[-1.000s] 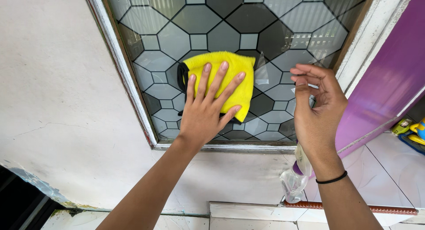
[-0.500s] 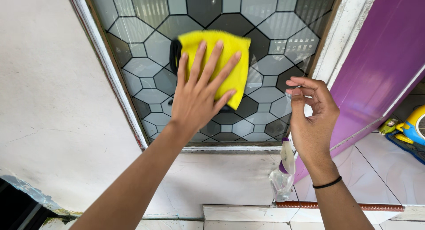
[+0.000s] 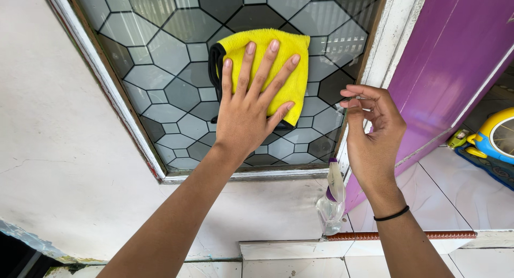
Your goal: The person wipes a patterned glass window with a yellow cloth. They spray the surface with a clear liquid from a spray bottle and continue wiping the window in circular and linear motions.
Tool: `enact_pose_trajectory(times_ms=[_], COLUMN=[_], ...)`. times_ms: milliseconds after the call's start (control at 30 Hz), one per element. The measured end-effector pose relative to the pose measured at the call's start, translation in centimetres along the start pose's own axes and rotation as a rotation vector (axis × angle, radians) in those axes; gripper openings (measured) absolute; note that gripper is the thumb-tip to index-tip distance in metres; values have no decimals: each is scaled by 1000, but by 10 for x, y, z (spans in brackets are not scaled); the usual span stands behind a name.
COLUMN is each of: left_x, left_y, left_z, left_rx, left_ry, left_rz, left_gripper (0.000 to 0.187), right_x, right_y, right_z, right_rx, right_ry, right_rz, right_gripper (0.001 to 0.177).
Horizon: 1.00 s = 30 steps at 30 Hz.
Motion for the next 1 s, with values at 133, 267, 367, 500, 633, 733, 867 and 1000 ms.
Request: enact_pose_trajectory(times_ms=[133,267,367,500,633,733,867,1000], left_x=[-8,-16,-26,-35,-34,-35,-39,-51], left_y=[-12,-29,-44,-54,-37,-9,41,53], left_z=[10,22,31,35,23,11,4,1], left_rx=[36,63,99,121,97,49,-59,-167], left_ry=[9,-22,-32,-68,-73,-76,-99,-126], left_rz=[9,2,7,11,8,-3,-39,-56], left_gripper=[71,71,71,72,73,75,78,81], right_x=[-1,-2,-3,-2,-1,-3,-6,-7], right_y=[0,0,0,0,1,0,0,-1], right_z=[0,0,-2,-8,-14,-20,-23,-24], right_rx=[6,13,6,2,-8,-17,-17,-13], right_ry=[-9,-2,9,4,3,7,1,-17], right_rz=[-5,0,20,-1,-5,14,19,43], right_gripper=[13,13,14,15,15,17,16,15])
Point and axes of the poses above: each hand's wrist, its own y-axis towards the middle knuckle, its own z-axis out of the palm, x = y × z, the point moved 4 cm from there along y, towards the middle knuckle
